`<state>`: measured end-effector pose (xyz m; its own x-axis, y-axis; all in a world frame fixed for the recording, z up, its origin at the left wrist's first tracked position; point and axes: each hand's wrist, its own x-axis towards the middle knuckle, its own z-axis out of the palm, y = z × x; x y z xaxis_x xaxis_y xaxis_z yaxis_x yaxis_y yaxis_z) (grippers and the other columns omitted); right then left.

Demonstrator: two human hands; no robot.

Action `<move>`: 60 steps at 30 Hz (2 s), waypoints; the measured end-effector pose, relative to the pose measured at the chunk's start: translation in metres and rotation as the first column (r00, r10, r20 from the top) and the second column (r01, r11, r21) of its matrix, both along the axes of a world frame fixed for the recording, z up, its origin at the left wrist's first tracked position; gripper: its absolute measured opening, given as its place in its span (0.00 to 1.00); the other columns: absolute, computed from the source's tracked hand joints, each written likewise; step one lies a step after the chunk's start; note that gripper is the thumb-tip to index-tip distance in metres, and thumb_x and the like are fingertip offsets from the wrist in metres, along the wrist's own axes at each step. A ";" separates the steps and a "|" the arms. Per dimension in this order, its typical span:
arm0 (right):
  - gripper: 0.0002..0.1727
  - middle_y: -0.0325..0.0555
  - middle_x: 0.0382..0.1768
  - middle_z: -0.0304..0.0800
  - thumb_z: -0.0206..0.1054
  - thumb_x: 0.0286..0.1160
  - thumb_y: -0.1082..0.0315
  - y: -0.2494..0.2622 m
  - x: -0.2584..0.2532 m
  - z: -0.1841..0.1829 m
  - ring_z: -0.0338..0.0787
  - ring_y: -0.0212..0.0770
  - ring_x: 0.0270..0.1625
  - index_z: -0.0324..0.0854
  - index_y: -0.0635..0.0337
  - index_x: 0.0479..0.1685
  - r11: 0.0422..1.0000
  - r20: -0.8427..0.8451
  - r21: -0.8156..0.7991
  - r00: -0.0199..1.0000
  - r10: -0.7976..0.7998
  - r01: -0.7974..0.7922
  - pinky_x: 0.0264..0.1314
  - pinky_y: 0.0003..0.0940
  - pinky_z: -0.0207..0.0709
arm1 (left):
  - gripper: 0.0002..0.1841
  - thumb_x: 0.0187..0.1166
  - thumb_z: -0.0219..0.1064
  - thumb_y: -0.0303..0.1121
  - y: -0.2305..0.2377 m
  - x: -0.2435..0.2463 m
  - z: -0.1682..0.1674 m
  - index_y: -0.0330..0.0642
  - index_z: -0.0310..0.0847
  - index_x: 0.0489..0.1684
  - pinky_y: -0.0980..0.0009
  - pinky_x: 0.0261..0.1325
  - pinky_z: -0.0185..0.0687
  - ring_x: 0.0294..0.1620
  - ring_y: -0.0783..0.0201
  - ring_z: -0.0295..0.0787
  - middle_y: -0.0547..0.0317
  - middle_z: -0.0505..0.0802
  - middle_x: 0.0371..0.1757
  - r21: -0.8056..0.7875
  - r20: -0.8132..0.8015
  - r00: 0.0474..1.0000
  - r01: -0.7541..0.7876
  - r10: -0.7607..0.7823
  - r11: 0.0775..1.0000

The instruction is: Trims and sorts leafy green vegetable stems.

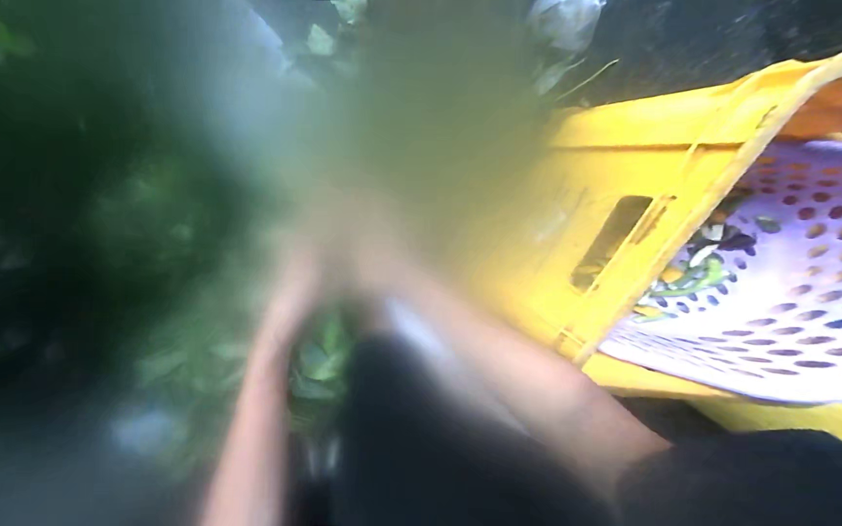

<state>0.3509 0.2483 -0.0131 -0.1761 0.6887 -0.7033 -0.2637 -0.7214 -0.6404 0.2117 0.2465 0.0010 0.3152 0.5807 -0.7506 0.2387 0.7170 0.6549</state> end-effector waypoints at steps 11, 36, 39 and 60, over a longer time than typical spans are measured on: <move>0.20 0.51 0.57 0.92 0.51 0.93 0.60 -0.038 0.077 -0.062 0.92 0.44 0.57 0.82 0.58 0.68 0.954 0.843 0.116 0.536 0.053 -0.278 0.63 0.46 0.86 | 0.30 0.92 0.43 0.60 0.063 -0.075 0.055 0.65 0.53 0.92 0.42 0.31 0.79 0.30 0.46 0.83 0.43 0.87 0.43 0.186 -0.751 0.651 0.365 -0.108 0.912; 0.21 0.55 0.26 0.89 0.53 0.90 0.61 -0.053 0.107 -0.091 0.93 0.56 0.26 0.73 0.71 0.66 0.922 0.987 -0.075 0.102 0.123 -0.380 0.29 0.53 0.86 | 0.19 0.86 0.57 0.35 0.089 0.107 -0.117 0.33 0.75 0.69 0.37 0.53 0.85 0.56 0.35 0.90 0.35 0.89 0.60 0.150 -0.753 0.440 0.838 -0.489 0.524; 0.20 0.55 0.29 0.91 0.56 0.87 0.64 -0.043 0.094 -0.094 0.93 0.55 0.25 0.74 0.66 0.70 0.885 0.984 -0.074 0.111 0.140 -0.460 0.25 0.52 0.85 | 0.17 0.86 0.55 0.32 0.087 0.105 -0.129 0.33 0.75 0.67 0.40 0.51 0.86 0.54 0.36 0.91 0.36 0.89 0.58 0.171 -0.777 0.418 0.859 -0.470 0.482; 0.21 0.56 0.36 0.93 0.54 0.91 0.61 0.012 0.061 -0.108 0.96 0.60 0.44 0.67 0.54 0.79 0.808 0.862 -0.382 0.142 0.487 -0.449 0.45 0.59 0.88 | 0.14 0.81 0.58 0.30 0.079 0.097 -0.141 0.36 0.79 0.60 0.42 0.46 0.86 0.49 0.40 0.93 0.42 0.91 0.54 0.232 -0.836 0.399 0.879 -0.376 0.417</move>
